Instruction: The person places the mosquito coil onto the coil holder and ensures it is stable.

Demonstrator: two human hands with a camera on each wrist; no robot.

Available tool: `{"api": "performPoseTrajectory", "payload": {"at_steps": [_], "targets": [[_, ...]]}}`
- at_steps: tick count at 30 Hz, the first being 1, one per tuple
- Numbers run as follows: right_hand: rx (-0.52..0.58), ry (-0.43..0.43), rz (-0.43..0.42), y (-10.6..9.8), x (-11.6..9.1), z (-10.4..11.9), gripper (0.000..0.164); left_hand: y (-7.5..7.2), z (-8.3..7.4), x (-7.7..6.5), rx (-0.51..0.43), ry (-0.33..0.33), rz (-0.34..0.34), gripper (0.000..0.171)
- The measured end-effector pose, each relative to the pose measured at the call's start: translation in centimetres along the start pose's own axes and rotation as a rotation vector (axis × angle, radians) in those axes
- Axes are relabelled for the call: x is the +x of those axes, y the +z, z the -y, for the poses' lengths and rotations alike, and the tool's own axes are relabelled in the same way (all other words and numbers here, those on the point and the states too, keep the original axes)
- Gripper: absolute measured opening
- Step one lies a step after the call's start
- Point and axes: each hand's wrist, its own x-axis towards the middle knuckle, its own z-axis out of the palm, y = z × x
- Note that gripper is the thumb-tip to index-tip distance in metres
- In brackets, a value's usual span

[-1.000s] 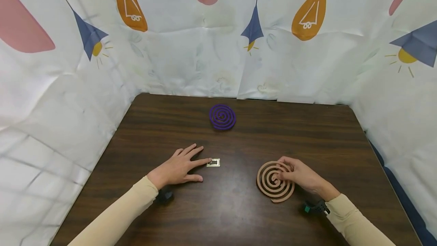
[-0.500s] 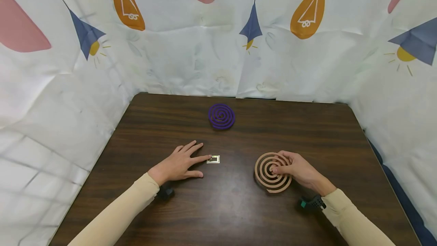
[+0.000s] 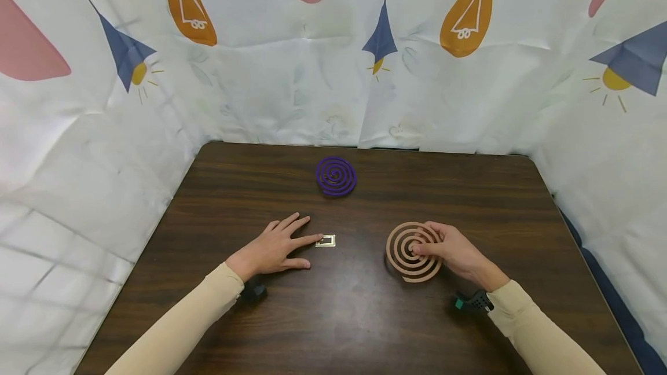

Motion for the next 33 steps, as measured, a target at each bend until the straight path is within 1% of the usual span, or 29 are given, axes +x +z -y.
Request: {"api": "performPoseTrajectory", "payload": {"at_steps": [5,9,14,20,27,33], "targets": [[0.015,0.006,0.006,-0.2,0.2,0.3,0.055,0.0,0.1,0.1,0.002,0.001,-0.004,0.068],[0.029,0.009,0.001,-0.2,0.3,0.8,0.057,0.1,0.1,0.2,0.006,0.004,-0.009,0.068],[0.051,0.005,-0.004,0.0,0.4,1.3,0.054,0.1,0.0,0.3,0.003,0.005,-0.014,0.069],[0.078,0.004,-0.011,0.1,0.7,1.4,0.044,0.1,0.0,0.3,0.007,0.003,-0.019,0.069],[0.106,-0.026,0.000,0.2,1.0,1.6,0.035,0.1,0.1,0.4,0.002,0.003,-0.022,0.068],[0.114,-0.042,-0.005,0.5,1.2,1.7,0.031,0.1,0.2,0.6,0.018,0.013,-0.018,0.068]]}}
